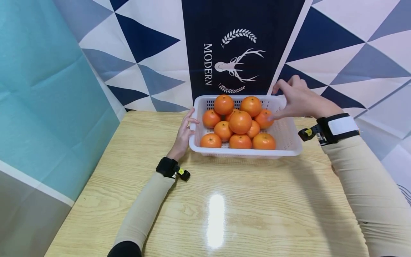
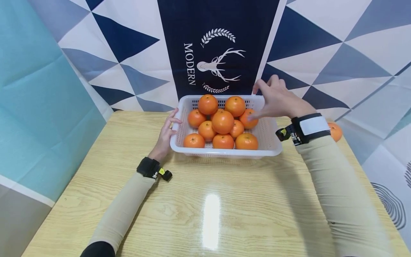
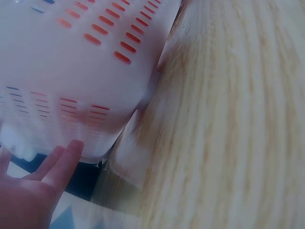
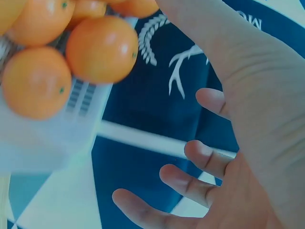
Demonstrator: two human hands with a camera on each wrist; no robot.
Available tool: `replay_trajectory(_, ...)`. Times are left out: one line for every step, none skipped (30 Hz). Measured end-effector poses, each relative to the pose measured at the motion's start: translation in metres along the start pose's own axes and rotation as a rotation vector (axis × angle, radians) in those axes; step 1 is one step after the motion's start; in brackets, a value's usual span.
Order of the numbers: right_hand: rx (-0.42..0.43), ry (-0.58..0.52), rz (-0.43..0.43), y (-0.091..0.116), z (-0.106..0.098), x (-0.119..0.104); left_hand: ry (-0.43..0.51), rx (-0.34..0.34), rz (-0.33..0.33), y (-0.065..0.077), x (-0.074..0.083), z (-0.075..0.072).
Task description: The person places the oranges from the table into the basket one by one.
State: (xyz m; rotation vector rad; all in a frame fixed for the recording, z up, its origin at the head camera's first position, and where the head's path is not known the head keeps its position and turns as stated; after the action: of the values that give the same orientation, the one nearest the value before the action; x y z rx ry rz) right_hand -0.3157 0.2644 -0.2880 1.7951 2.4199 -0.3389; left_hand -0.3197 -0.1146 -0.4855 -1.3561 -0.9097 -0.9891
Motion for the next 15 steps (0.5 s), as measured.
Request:
replay_trajectory(0.001, 0.006, 0.010, 0.002, -0.002, 0.005, 0.000, -0.003, 0.003, 0.000, -0.003, -0.001)
replay_trajectory(0.003, 0.011, 0.024, 0.005, -0.003, 0.010, 0.003, -0.002, 0.004, -0.004, -0.014, -0.004)
replay_trajectory(0.006, 0.014, 0.035, 0.007, -0.004, 0.015, 0.008, -0.006, 0.016, -0.008, -0.026, -0.007)
replay_trajectory(0.010, 0.020, 0.043, 0.010, -0.005, 0.021, 0.014, -0.009, 0.021, -0.012, -0.037, -0.009)
replay_trajectory(0.017, 0.027, 0.047, 0.012, -0.006, 0.026, 0.016, -0.009, 0.022, -0.015, -0.047, -0.011)
replay_trajectory(0.022, 0.030, 0.049, 0.015, -0.007, 0.032, 0.011, -0.006, 0.021, -0.014, -0.044, -0.010)
replay_trajectory(0.028, 0.034, 0.055, 0.018, -0.008, 0.038, 0.009, -0.010, 0.026, -0.011, -0.035, -0.009)
replay_trajectory(0.033, 0.042, 0.061, 0.020, -0.009, 0.044, 0.007, -0.005, 0.028, -0.013, -0.040, -0.010)
replay_trajectory(0.032, 0.051, 0.066, 0.023, -0.010, 0.049, 0.012, -0.011, 0.035, -0.011, -0.033, -0.009)
replay_trajectory(0.026, 0.061, 0.074, 0.025, -0.010, 0.055, 0.008, -0.008, 0.031, -0.009, -0.028, -0.008)
replay_trajectory(0.017, 0.069, 0.086, 0.027, -0.011, 0.061, 0.004, -0.007, 0.027, -0.008, -0.024, -0.007)
replay_trajectory(0.004, 0.076, 0.098, 0.030, -0.012, 0.067, 0.000, -0.007, 0.034, -0.007, -0.020, -0.007)
replay_trajectory(-0.004, 0.084, 0.104, 0.032, -0.012, 0.072, 0.007, -0.012, 0.038, -0.005, -0.015, -0.006)
replay_trajectory(-0.015, 0.095, 0.110, 0.034, -0.013, 0.077, -0.003, -0.005, 0.037, -0.005, -0.014, -0.006)
replay_trajectory(-0.023, 0.102, 0.112, 0.036, -0.013, 0.082, 0.003, -0.010, 0.040, -0.003, -0.010, -0.006)
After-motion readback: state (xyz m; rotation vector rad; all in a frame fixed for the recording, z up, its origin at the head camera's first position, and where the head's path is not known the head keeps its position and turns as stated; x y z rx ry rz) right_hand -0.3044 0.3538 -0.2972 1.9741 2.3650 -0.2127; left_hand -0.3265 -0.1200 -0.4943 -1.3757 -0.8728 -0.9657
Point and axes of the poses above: each hand's wrist, its own y-axis away from the middle knuckle, its own z-axis out of the palm, x = y × z, the point moved 4 cm from there along -y, towards the middle knuckle, and after that the axes turned 10 degrees about x, right-handed, at the moved point
